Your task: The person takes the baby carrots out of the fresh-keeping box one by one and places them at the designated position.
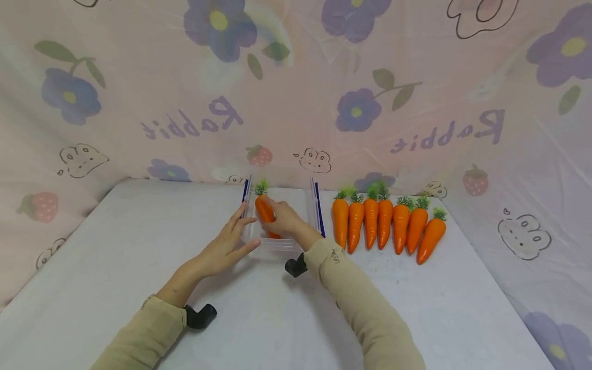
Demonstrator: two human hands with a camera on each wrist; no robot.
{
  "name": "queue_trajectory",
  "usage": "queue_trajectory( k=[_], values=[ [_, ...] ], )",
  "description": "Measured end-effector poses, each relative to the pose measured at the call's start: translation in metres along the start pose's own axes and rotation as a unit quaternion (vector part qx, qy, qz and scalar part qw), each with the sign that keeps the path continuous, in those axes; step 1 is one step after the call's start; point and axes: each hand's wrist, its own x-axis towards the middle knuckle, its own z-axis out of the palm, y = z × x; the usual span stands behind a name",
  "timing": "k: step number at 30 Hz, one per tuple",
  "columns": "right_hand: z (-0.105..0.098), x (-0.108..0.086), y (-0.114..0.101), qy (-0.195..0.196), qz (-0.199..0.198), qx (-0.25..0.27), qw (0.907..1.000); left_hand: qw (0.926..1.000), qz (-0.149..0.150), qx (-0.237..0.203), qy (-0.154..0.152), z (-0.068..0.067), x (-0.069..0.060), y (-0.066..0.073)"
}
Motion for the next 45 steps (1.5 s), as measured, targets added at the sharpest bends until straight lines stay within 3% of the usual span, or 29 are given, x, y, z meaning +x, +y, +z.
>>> queue_trajectory(
  k=[10,15,20,26,33,39,45],
  values=[
    [0.002,-0.001,-0.003,-0.014,0.003,-0.08,0.9967,1.0,0.002,0.004,0.003,0.0,0.0,0.0],
    [0.002,-0.002,-0.002,0.018,0.007,-0.079,0.9967,1.0,0.003,0.002,0.003,0.001,-0.001,0.0],
    [0.001,-0.002,-0.002,0.046,-0.018,-0.092,0.9945,1.0,0.002,0.001,0.004,0.001,-0.001,0.0],
    [-0.001,-0.005,-0.003,0.07,-0.003,-0.066,0.9954,1.0,0.0,0.0,0.002,0.0,-0.001,0.001],
    [-0.002,-0.007,-0.004,0.144,0.017,-0.001,0.9894,1.0,-0.006,0.0,-0.004,0.0,-0.002,0.001],
    [-0.007,-0.007,-0.001,0.209,-0.04,0.071,0.9744,0.9999,-0.012,0.005,-0.006,-0.001,0.0,0.0],
    [-0.011,-0.011,0.002,0.317,-0.111,0.11,0.9353,0.9999,-0.01,0.004,-0.003,0.001,0.0,0.001]
  ],
)
